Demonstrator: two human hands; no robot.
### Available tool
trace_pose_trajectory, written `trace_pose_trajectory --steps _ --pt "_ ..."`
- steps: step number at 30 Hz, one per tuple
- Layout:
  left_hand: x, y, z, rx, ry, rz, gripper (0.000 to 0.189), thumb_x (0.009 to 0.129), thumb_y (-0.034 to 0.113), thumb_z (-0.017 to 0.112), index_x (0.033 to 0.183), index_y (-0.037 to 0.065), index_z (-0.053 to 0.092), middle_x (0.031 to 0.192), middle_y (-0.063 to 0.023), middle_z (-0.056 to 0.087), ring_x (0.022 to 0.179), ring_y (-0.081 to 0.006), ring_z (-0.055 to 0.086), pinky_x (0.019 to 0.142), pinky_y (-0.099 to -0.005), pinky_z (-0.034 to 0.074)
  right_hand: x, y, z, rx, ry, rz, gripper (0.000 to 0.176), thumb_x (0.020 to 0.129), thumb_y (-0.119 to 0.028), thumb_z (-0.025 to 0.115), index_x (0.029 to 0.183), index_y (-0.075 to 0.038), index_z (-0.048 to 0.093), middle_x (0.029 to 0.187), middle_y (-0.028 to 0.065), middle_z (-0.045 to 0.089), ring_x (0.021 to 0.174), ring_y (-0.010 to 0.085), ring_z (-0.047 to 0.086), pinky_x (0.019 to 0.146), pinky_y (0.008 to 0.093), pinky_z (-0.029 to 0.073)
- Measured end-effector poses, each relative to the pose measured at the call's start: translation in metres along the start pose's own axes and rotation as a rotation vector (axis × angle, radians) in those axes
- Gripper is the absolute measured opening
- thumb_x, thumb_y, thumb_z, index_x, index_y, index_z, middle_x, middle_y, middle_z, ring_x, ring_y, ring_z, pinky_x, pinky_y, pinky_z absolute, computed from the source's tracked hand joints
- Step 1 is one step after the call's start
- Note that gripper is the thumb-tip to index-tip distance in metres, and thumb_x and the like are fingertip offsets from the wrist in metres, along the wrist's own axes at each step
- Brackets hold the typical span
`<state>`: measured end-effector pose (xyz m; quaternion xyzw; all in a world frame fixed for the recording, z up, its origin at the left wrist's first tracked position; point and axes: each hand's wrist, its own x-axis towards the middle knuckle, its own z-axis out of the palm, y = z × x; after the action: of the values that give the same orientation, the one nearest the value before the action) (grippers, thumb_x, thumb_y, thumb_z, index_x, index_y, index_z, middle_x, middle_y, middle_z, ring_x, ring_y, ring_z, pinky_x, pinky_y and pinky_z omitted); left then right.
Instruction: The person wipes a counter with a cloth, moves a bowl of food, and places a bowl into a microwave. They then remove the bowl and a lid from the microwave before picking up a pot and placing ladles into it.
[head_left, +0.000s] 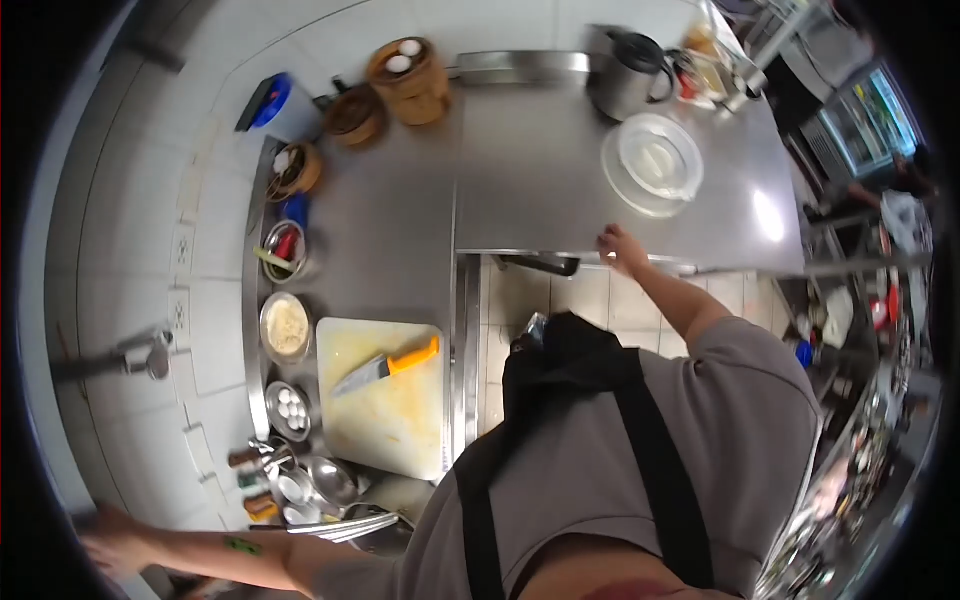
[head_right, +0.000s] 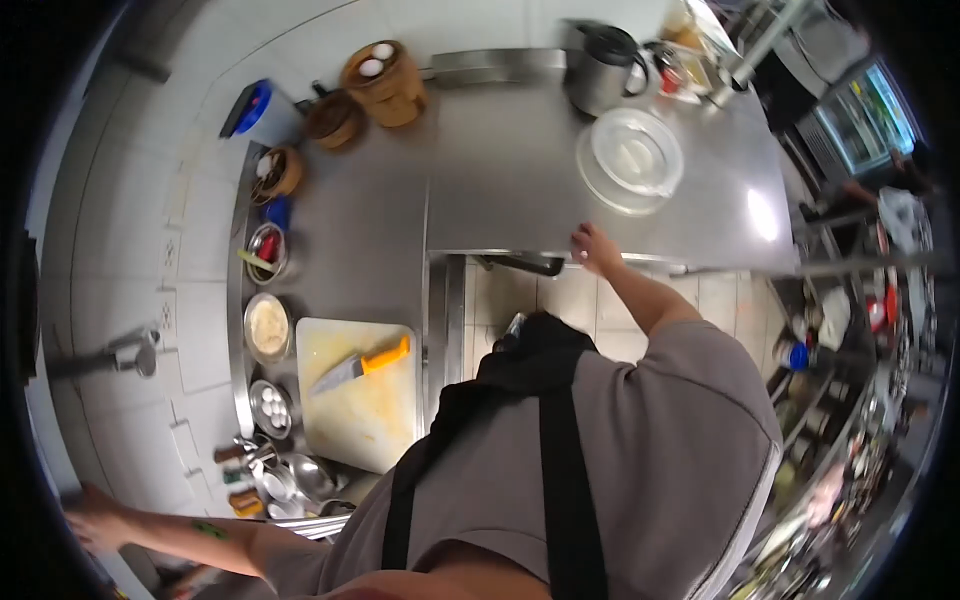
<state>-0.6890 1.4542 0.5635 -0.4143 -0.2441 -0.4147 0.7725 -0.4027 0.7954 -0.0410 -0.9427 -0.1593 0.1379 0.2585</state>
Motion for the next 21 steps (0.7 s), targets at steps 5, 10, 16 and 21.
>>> trace_pose_trajectory --steps 5,10,16,21 --pt "0.019 0.017 -0.051 -0.185 -0.104 -0.161 0.029 0.049 0.031 0.060 0.065 0.010 0.046 0.066 -0.0082 0.046 0.063 -0.0278 0.045 0.056 -0.0391 0.033 0.002 0.024 -0.066 -0.143 1.030 0.449 0.039 0.074 -0.024 0.057 0.103 -0.002 0.045 0.096 0.0204 0.048 0.087 0.0346 0.052 0.072 0.0410 0.045" --pt "0.039 0.031 -0.083 -0.297 -0.154 -0.247 0.029 0.048 0.015 0.057 0.070 0.002 0.043 0.072 -0.0178 0.045 0.070 -0.0339 0.043 0.062 -0.0441 0.033 0.044 0.092 -0.071 1.595 0.699 0.963 0.052 0.082 -0.019 0.052 0.118 0.001 0.021 0.103 0.0268 0.045 0.082 0.0395 0.055 0.058 0.0439 0.052" --pt "0.045 0.027 -0.081 -0.331 -0.142 -0.196 0.026 0.049 0.014 0.055 0.068 0.001 0.042 0.070 -0.0184 0.043 0.068 -0.0341 0.042 0.061 -0.0446 0.033 0.087 0.108 -0.057 1.892 0.764 0.893 0.036 0.073 0.003 0.043 0.108 0.000 0.034 0.095 0.0225 0.047 0.073 0.0383 0.057 0.058 0.0453 0.054" --pt "0.007 0.010 -0.033 -0.116 -0.182 -0.113 0.029 0.052 0.037 0.062 0.060 0.014 0.047 0.061 -0.0019 0.047 0.058 -0.0247 0.047 0.051 -0.0364 0.033 0.070 0.086 -0.009 1.790 0.576 0.971 0.036 0.068 0.002 0.045 0.102 -0.002 0.037 0.086 0.0183 0.048 0.069 0.0315 0.057 0.046 0.0387 0.051"
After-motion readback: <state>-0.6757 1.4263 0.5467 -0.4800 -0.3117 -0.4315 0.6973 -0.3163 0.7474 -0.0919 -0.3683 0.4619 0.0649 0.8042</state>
